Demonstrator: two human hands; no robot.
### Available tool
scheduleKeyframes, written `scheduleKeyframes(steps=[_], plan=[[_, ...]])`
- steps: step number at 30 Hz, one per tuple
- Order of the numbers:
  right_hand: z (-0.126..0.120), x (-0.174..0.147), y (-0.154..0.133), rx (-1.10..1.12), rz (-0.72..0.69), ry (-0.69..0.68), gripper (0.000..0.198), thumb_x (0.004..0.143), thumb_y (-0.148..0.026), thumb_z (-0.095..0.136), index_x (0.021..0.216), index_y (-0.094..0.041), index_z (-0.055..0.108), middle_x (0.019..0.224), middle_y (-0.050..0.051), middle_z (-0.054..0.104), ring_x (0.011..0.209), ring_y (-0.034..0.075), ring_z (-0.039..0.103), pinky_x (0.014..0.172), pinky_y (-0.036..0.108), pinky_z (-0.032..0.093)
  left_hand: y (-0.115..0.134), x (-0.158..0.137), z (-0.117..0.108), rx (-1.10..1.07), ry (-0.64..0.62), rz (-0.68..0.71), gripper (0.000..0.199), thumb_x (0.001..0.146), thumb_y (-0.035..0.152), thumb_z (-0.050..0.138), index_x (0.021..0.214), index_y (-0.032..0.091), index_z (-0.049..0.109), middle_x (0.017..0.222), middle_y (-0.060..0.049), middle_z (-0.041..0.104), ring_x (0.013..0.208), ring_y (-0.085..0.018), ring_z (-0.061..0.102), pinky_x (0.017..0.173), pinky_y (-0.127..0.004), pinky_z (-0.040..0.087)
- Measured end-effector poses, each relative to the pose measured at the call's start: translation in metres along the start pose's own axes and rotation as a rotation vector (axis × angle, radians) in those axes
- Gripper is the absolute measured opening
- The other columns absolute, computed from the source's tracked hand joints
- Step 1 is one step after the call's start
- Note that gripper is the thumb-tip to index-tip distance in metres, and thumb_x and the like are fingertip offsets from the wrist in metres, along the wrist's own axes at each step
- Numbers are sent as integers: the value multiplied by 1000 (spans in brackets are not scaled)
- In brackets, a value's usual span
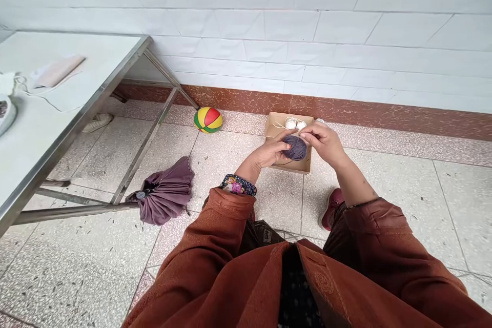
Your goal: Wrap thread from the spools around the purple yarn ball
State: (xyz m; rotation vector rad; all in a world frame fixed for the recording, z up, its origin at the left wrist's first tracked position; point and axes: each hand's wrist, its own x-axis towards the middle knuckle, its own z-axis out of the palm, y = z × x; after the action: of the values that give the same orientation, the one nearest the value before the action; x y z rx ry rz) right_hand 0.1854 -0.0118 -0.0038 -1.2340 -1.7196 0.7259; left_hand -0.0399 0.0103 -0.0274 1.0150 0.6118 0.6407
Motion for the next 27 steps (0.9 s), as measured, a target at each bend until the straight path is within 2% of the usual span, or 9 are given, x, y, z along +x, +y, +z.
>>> scheduleKeyframes(steps=[4, 8, 10, 13, 18, 21, 23, 25, 27], plan=[[4, -11, 24, 76, 162, 19, 26, 98, -48, 70, 87, -25, 76, 87, 4, 72, 84, 23, 62, 83, 38, 52, -4, 0, 15, -118, -86, -38, 83, 77, 43, 81, 157, 29, 63, 136, -13, 73, 106, -27, 73, 86, -41, 60], [13, -25, 43, 144, 323, -39, 27, 96, -48, 64, 84, -24, 70, 78, 1, 67, 76, 21, 59, 75, 34, 49, -20, 1, 24, -251, -44, -41, 82, 74, 51, 85, 150, 27, 66, 134, -14, 75, 93, -24, 75, 73, -34, 57], [15, -31, 47, 92, 338, -61, 22, 94, -42, 65, 83, -24, 69, 78, 1, 68, 78, 21, 60, 75, 34, 50, -28, 1, 27, -288, 9, -25, 82, 70, 49, 90, 144, 25, 67, 130, -14, 76, 99, -26, 77, 74, -32, 56], [12, -38, 49, -11, 283, -114, 15, 94, -32, 65, 83, -24, 72, 82, 3, 73, 84, 23, 66, 80, 36, 53, -36, 3, 35, -256, 140, 19, 81, 65, 38, 97, 138, 24, 66, 124, -10, 78, 100, -23, 77, 79, -31, 56], [2, -54, 39, -103, 126, -255, 13, 96, -23, 66, 94, -25, 79, 100, 7, 79, 95, 25, 71, 88, 38, 54, -42, 8, 46, -168, 318, 90, 73, 70, 37, 93, 135, 23, 64, 113, -5, 75, 90, -17, 72, 79, -30, 56], [-3, -61, 22, -46, 17, -419, 14, 99, -26, 68, 89, -25, 77, 93, 4, 77, 89, 23, 69, 85, 36, 53, -47, 4, 48, -69, 437, 91, 64, 72, 40, 88, 129, 23, 64, 118, -5, 72, 100, -19, 69, 83, -31, 56], [-7, -61, 9, 41, -46, -482, 19, 102, -33, 67, 87, -25, 76, 89, 3, 76, 88, 21, 68, 85, 35, 53, -51, 1, 47, 23, 497, 70, 60, 72, 39, 87, 125, 22, 64, 120, -6, 71, 106, -21, 68, 89, -33, 56], [-12, -57, -2, 126, -57, -454, 23, 105, -40, 66, 90, -26, 77, 90, 2, 76, 88, 21, 67, 85, 35, 53, -54, -2, 47, 146, 523, 53, 58, 69, 37, 88, 120, 21, 65, 117, -6, 71, 109, -22, 66, 95, -35, 55], [-17, -49, -6, 174, -32, -357, 25, 104, -45, 66, 92, -26, 78, 92, 3, 76, 87, 21, 67, 85, 36, 53, -55, -5, 49, 254, 474, 36, 57, 66, 34, 89, 116, 19, 68, 113, -6, 71, 110, -24, 65, 100, -38, 53]])
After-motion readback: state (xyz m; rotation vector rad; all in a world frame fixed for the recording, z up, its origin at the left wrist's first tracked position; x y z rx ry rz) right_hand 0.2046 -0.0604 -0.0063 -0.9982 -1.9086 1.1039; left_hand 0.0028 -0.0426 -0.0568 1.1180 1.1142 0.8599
